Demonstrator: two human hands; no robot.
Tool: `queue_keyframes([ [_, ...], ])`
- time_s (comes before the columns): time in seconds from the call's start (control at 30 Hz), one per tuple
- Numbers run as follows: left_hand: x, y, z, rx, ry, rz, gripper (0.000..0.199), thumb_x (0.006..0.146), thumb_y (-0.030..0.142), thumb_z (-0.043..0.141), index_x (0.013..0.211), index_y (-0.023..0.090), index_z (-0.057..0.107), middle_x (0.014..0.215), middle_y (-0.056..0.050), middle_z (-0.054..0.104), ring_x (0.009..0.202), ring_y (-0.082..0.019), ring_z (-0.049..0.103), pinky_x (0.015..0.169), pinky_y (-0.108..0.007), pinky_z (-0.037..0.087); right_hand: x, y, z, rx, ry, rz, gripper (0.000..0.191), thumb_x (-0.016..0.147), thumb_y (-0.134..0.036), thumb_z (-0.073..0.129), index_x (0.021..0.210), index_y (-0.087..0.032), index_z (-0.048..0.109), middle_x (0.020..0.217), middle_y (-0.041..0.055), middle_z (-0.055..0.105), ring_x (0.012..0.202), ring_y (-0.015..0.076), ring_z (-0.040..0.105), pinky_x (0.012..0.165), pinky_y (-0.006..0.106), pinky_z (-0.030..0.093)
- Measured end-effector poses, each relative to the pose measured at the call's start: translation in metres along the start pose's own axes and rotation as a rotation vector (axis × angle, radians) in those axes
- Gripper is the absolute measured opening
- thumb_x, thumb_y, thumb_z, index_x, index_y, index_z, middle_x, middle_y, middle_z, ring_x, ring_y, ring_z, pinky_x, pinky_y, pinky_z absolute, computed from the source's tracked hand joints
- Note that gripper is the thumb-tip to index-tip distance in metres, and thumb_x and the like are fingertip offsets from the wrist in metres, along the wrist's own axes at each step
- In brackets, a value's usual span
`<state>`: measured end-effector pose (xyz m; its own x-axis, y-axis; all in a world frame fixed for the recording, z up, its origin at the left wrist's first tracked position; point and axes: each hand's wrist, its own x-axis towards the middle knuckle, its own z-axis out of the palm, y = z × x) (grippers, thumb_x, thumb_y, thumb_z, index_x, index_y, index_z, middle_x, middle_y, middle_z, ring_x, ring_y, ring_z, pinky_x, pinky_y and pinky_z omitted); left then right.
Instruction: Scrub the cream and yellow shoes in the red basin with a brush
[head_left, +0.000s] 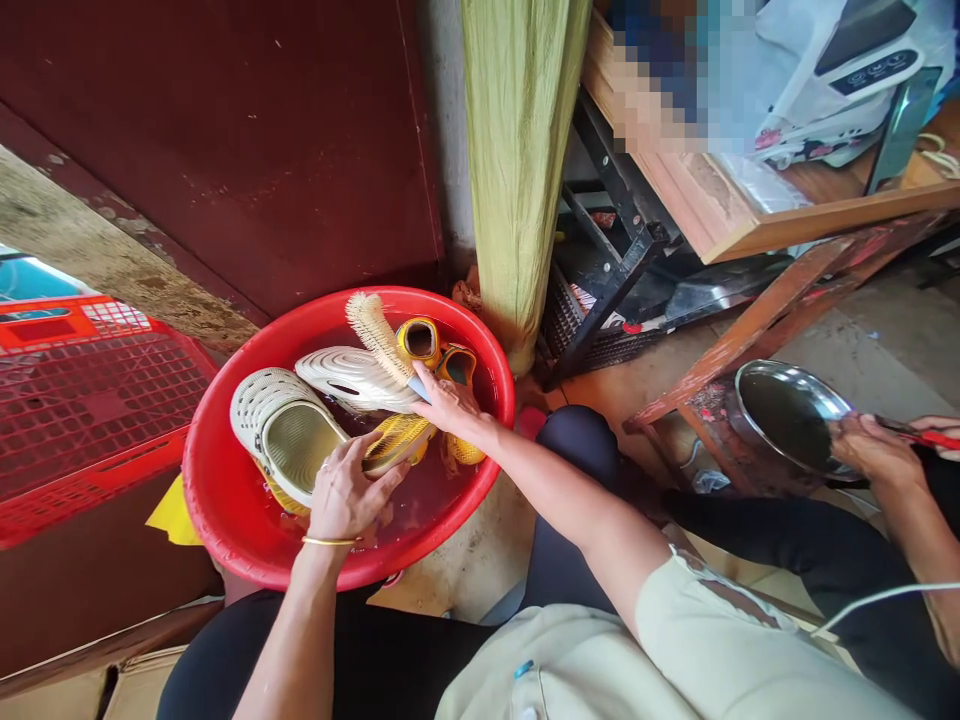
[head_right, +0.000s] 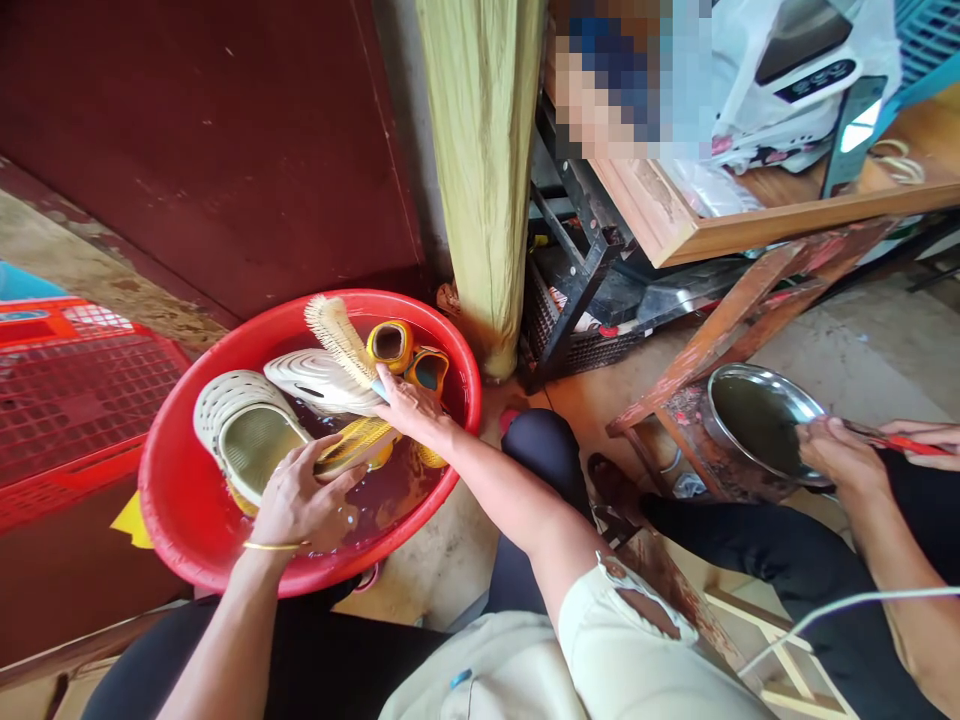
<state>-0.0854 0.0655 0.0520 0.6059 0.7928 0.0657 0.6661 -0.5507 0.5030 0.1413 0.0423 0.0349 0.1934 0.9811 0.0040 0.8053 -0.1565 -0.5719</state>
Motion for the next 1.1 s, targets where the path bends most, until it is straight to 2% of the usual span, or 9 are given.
queue_keyframes([
  [0.23, -0.04, -0.017, -0.048, -0.319, 0.075, -0.103, 0.091, 0.07, 0.058, 0.08, 0.149, 0.025, 0.048, 0.134, -0.012, 0.065, 0.119, -0.035, 0.066, 0.103, -0.048, 0.054, -0.004, 0.006, -0.003, 0.015, -0.025, -0.059, 0.078, 0.097, -0.033, 0.064, 0.164, -0.02, 0.028, 0.148, 0.0125, 0.062, 0.127, 0.0256, 0.064, 0.105, 0.037, 0.052],
  [0.4, -0.073, -0.023, -0.07, -0.492, 0.253, -0.115, 0.103, 0.07, 0.049, 0.083, 0.158, 0.023, 0.035, 0.148, -0.017, 0.054, 0.133, -0.036, 0.058, 0.108, -0.049, 0.052, -0.019, -0.002, -0.021, 0.072, -0.013, -0.058, 0.066, 0.103, -0.039, 0.052, 0.163, -0.018, 0.033, 0.134, 0.0126, 0.071, 0.118, 0.026, 0.069, 0.1, 0.038, 0.054],
  [0.53, -0.071, -0.024, -0.056, -0.298, 0.425, -0.064, 0.105, 0.074, 0.045, 0.081, 0.162, 0.024, 0.027, 0.153, -0.016, 0.049, 0.141, -0.035, 0.051, 0.117, -0.051, 0.043, -0.055, -0.027, -0.019, 0.034, -0.015, -0.262, 0.055, 0.104, -0.031, 0.045, 0.158, -0.019, 0.045, 0.141, 0.0131, 0.066, 0.12, 0.0242, 0.067, 0.101, 0.033, 0.054],
  [0.63, -0.064, -0.028, -0.036, -0.191, 0.435, -0.04, 0.106, 0.076, 0.043, 0.078, 0.163, 0.018, 0.021, 0.155, -0.019, 0.046, 0.145, -0.036, 0.046, 0.122, -0.054, 0.036, -0.095, -0.049, -0.015, -0.137, -0.208, -0.261, 0.058, 0.103, -0.033, 0.046, 0.161, -0.027, 0.041, 0.113, 0.011, 0.075, 0.094, 0.0243, 0.074, 0.083, 0.033, 0.058],
  [0.73, -0.064, -0.034, -0.023, -0.155, 0.383, -0.093, 0.119, 0.075, 0.041, 0.079, 0.165, 0.013, 0.005, 0.162, -0.025, 0.035, 0.151, -0.039, 0.037, 0.123, -0.056, 0.032, -0.121, -0.06, -0.014, -0.187, -0.306, -0.409, 0.056, 0.104, -0.035, 0.042, 0.16, -0.036, 0.04, 0.1, 0.009, 0.074, 0.085, 0.0239, 0.073, 0.074, 0.032, 0.057],
  [0.8, -0.067, -0.036, -0.018, -0.151, 0.353, -0.157, 0.125, 0.075, 0.039, 0.078, 0.164, 0.009, -0.005, 0.165, -0.028, 0.029, 0.153, -0.04, 0.032, 0.124, -0.057, 0.03, -0.119, -0.059, -0.015, -0.221, -0.312, -0.445, 0.056, 0.104, -0.034, 0.039, 0.16, -0.039, 0.04, 0.098, 0.0093, 0.073, 0.08, 0.0253, 0.073, 0.068, 0.034, 0.056],
  [0.9, -0.071, -0.036, -0.011, -0.169, 0.321, -0.222, 0.125, 0.077, 0.036, 0.076, 0.164, 0.011, -0.01, 0.165, -0.027, 0.031, 0.154, -0.039, 0.033, 0.123, -0.057, 0.032, -0.087, -0.047, -0.015, -0.307, -0.277, -0.333, 0.059, 0.101, -0.026, 0.042, 0.158, -0.04, 0.043, 0.1, 0.0107, 0.073, 0.08, 0.0269, 0.073, 0.069, 0.037, 0.057],
  [1.0, -0.074, -0.037, -0.004, -0.157, 0.314, -0.204, 0.122, 0.078, 0.034, 0.075, 0.166, 0.017, -0.008, 0.165, -0.023, 0.033, 0.152, -0.036, 0.037, 0.123, -0.054, 0.035, -0.051, -0.033, -0.013, -0.321, -0.202, -0.153, 0.059, 0.098, -0.022, 0.047, 0.156, -0.031, 0.048, 0.1, 0.0123, 0.075, 0.087, 0.0252, 0.073, 0.078, 0.035, 0.057],
  [1.1, -0.078, -0.043, 0.003, -0.087, 0.32, -0.147, 0.118, 0.078, 0.037, 0.075, 0.166, 0.015, 0.0, 0.167, -0.025, 0.028, 0.154, -0.037, 0.032, 0.124, -0.054, 0.033, -0.046, -0.03, -0.008, -0.282, -0.177, -0.125, 0.054, 0.1, -0.022, 0.045, 0.153, -0.025, 0.052, 0.101, 0.0133, 0.076, 0.09, 0.0246, 0.072, 0.082, 0.035, 0.057],
])
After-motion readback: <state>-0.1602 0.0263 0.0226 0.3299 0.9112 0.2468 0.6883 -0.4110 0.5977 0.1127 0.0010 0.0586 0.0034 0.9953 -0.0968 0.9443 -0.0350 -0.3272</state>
